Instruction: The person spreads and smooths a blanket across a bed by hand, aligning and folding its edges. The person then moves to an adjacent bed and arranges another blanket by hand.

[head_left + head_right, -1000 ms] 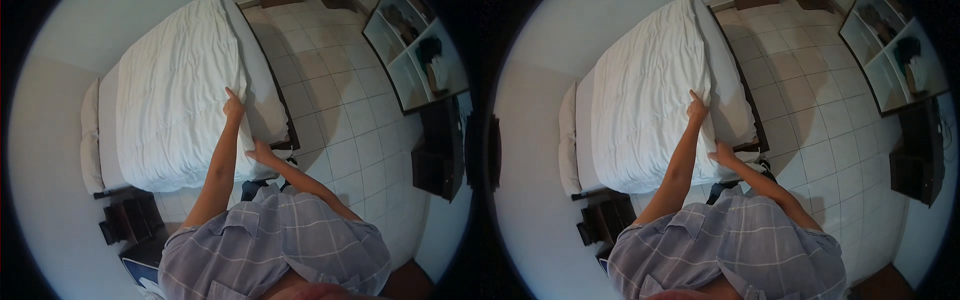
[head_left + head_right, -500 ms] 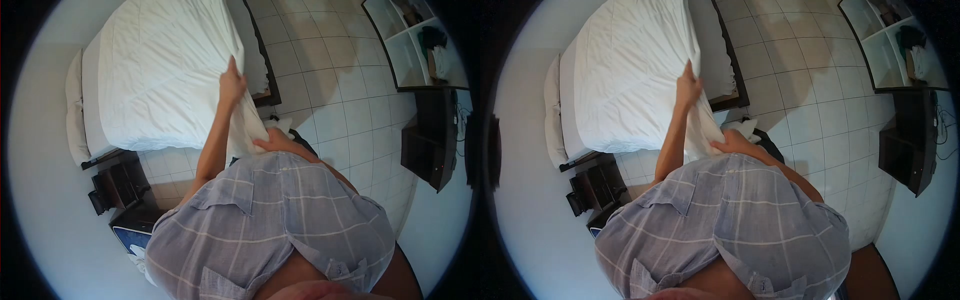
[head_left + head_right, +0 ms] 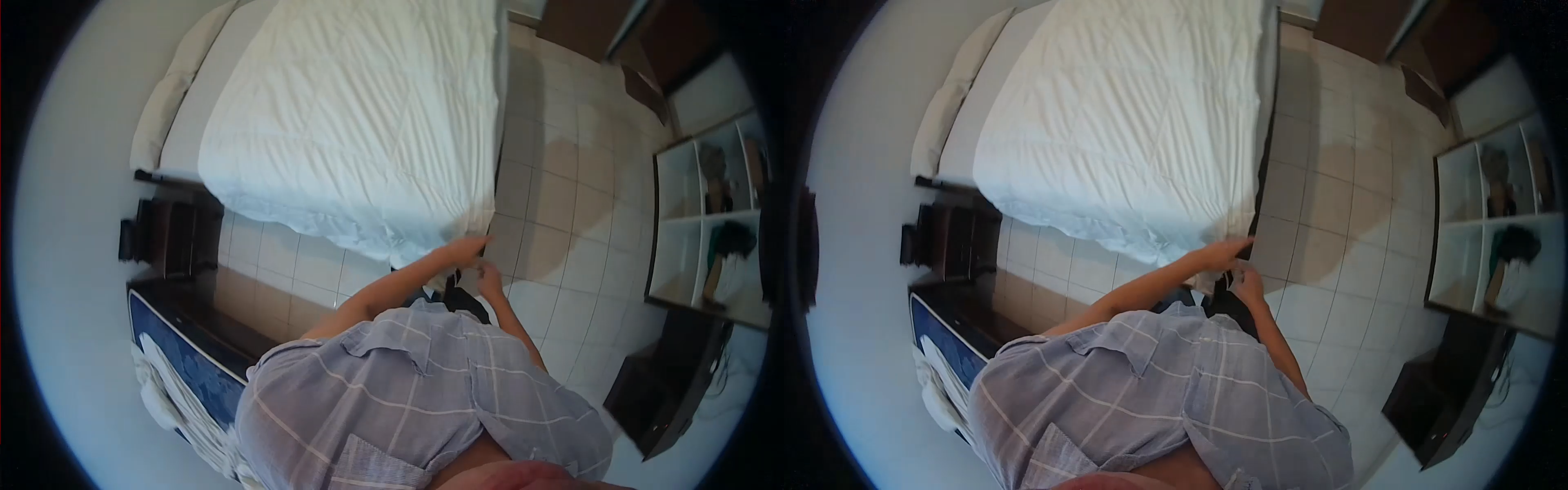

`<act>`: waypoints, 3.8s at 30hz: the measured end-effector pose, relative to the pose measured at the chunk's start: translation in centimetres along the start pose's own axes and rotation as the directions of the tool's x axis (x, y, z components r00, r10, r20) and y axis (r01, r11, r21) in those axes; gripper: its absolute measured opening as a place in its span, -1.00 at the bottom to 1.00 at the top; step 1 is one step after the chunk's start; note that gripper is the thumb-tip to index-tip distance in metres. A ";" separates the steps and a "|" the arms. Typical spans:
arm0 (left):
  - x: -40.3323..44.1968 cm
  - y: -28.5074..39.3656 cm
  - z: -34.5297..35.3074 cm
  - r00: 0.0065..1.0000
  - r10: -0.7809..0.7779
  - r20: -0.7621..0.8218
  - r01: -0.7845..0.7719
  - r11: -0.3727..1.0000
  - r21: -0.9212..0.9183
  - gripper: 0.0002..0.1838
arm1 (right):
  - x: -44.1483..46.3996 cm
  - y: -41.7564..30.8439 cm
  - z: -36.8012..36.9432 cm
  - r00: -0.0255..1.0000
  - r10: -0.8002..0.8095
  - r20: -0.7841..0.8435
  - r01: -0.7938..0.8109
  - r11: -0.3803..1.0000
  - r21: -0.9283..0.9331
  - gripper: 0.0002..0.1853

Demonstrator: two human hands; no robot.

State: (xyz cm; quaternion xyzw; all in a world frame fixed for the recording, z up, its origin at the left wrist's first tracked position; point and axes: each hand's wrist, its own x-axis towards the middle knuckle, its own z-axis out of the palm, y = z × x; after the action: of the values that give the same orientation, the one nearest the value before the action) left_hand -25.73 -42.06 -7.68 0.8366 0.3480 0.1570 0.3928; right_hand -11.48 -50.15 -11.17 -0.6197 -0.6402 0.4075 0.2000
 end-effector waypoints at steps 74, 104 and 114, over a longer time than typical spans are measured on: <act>-52.9 -41.3 -68.0 0.500 -0.595 -0.629 0.462 0.798 -0.387 -0.46 | 24.8 -48.5 40.4 0.887 0.149 -0.437 -0.344 0.845 -0.410 -0.07; -23.5 -21.3 -36.2 0.990 -0.091 -0.109 0.141 0.690 0.710 -0.31 | -11.8 -22.0 44.3 0.593 0.781 -0.198 -0.701 0.621 0.350 -0.44; -19.5 -4.9 -19.7 0.815 0.393 0.426 -0.527 0.809 0.262 -0.40 | -23.6 -10.0 38.2 0.453 0.815 -0.360 -0.663 0.579 0.475 -0.55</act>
State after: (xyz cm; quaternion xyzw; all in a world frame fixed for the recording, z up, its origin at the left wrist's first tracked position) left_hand -52.36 -42.86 1.44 0.9688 0.0785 0.0286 0.2335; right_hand -43.30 -82.19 -20.08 -0.8916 -0.1555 0.3407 0.2545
